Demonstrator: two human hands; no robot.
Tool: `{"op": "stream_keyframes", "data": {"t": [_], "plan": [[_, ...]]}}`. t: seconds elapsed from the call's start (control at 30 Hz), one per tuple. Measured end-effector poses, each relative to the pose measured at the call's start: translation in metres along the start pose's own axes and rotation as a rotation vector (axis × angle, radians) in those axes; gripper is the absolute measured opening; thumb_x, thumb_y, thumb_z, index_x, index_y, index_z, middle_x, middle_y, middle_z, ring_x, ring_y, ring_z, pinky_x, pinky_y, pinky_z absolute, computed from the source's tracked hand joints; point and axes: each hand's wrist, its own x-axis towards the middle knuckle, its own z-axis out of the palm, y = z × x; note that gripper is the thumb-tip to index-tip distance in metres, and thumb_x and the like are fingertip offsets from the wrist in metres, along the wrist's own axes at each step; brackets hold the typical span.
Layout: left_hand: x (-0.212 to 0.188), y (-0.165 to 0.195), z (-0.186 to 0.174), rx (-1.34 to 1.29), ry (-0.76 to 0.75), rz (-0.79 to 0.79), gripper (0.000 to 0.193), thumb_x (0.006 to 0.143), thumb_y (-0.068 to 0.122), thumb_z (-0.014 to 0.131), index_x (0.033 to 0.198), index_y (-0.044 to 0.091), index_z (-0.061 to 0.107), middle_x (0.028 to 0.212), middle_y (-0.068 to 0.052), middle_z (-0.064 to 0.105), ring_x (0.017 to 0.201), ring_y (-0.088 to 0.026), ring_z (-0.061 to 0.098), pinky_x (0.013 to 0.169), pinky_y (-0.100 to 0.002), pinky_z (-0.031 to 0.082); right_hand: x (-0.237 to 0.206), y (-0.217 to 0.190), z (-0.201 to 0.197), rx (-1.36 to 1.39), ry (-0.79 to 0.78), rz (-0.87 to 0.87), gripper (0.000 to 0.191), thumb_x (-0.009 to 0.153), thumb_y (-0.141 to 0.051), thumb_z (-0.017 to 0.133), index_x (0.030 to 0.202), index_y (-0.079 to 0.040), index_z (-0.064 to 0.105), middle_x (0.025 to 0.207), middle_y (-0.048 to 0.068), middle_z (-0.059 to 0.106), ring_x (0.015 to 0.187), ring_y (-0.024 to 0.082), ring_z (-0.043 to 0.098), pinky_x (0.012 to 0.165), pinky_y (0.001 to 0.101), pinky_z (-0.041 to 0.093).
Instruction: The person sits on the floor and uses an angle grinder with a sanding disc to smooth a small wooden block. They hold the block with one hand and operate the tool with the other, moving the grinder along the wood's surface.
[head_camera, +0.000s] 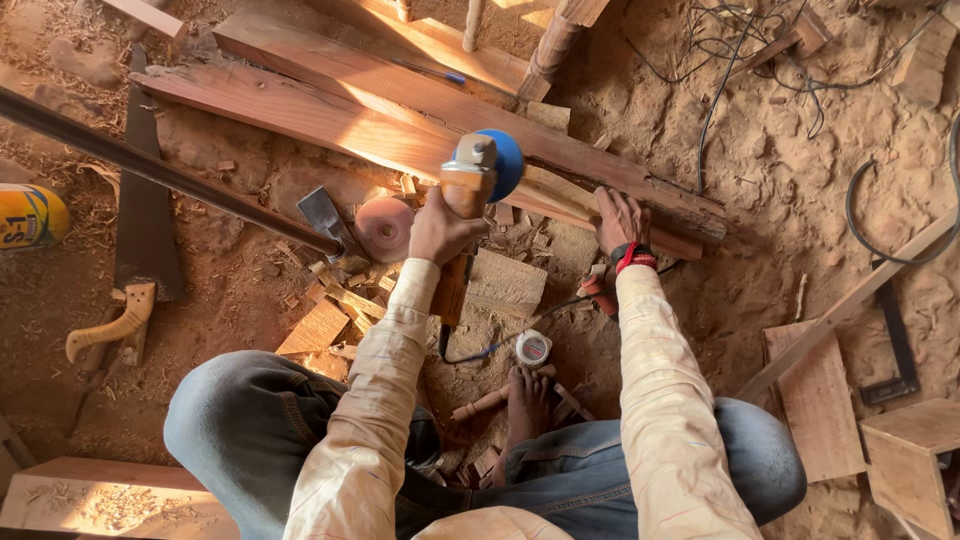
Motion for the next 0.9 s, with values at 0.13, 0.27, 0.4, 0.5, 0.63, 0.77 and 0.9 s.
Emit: {"op": "stream_keyframes", "data": {"t": [0.13, 0.27, 0.4, 0.5, 0.63, 0.77, 0.9], "plan": [[-0.012, 0.031, 0.008, 0.103, -0.033, 0.028, 0.08, 0.064, 0.035, 0.084, 0.126, 0.005, 0.043, 0.1, -0.02, 0.074, 0.074, -0.03, 0.076, 0.07, -0.043, 0.066, 0.002, 0.002, 0.006, -0.041, -0.064, 0.012, 0.065, 0.097, -0.028, 0.067, 0.156, -0.025, 0.04, 0.162, 0.005, 0.042, 0.142, 0.037, 0.044, 0.115, 0.0642, 0.031], [-0.021, 0.051, 0.015, 0.227, 0.005, 0.073, 0.072, 0.075, 0.04, 0.086, 0.121, 0.005, 0.045, 0.097, -0.023, 0.074, 0.077, -0.036, 0.074, 0.073, -0.048, 0.063, 0.0, 0.003, 0.009, -0.038, -0.062, 0.014, 0.062, 0.097, -0.025, 0.066, 0.155, -0.026, 0.042, 0.162, 0.005, 0.042, 0.145, 0.037, 0.042, 0.118, 0.0633, 0.029], [-0.012, 0.037, 0.016, 0.104, -0.023, 0.018, 0.077, 0.065, 0.029, 0.086, 0.124, 0.004, 0.043, 0.101, -0.021, 0.074, 0.077, -0.033, 0.077, 0.074, -0.044, 0.064, -0.001, 0.003, 0.008, 0.004, 0.02, -0.019, 0.062, 0.096, -0.027, 0.067, 0.153, -0.024, 0.041, 0.157, 0.009, 0.04, 0.14, 0.043, 0.037, 0.112, 0.0657, 0.024], [-0.001, 0.016, 0.01, -0.144, -0.044, 0.019, 0.078, 0.061, 0.027, 0.084, 0.124, 0.003, 0.045, 0.102, -0.019, 0.073, 0.078, -0.031, 0.078, 0.071, -0.042, 0.068, -0.002, 0.002, 0.006, 0.043, -0.063, 0.055, 0.062, 0.097, -0.027, 0.068, 0.154, -0.025, 0.044, 0.161, 0.004, 0.044, 0.146, 0.039, 0.041, 0.119, 0.0636, 0.027], [-0.006, 0.01, 0.009, -0.13, 0.002, 0.11, 0.082, 0.062, 0.03, 0.089, 0.125, 0.001, 0.046, 0.102, -0.019, 0.072, 0.081, -0.03, 0.076, 0.074, -0.042, 0.066, -0.004, 0.001, 0.005, 0.017, -0.046, 0.024, 0.065, 0.095, -0.024, 0.064, 0.156, -0.024, 0.043, 0.162, 0.003, 0.045, 0.146, 0.038, 0.041, 0.117, 0.0617, 0.029], [-0.023, 0.042, 0.016, 0.146, 0.029, 0.119, 0.076, 0.068, 0.033, 0.087, 0.124, 0.003, 0.044, 0.097, -0.02, 0.072, 0.078, -0.034, 0.074, 0.07, -0.046, 0.062, -0.005, 0.002, 0.007, 0.024, -0.001, 0.011, 0.06, 0.098, -0.027, 0.062, 0.155, -0.025, 0.042, 0.161, 0.005, 0.043, 0.145, 0.037, 0.04, 0.116, 0.0638, 0.027], [-0.039, 0.067, 0.019, 0.356, 0.104, 0.176, 0.072, 0.07, 0.029, 0.087, 0.124, 0.006, 0.045, 0.095, -0.022, 0.073, 0.081, -0.041, 0.071, 0.069, -0.053, 0.059, -0.003, 0.004, 0.008, -0.042, 0.044, -0.055, 0.061, 0.098, -0.028, 0.062, 0.154, -0.025, 0.04, 0.159, 0.008, 0.04, 0.14, 0.042, 0.039, 0.113, 0.0648, 0.025]]}}
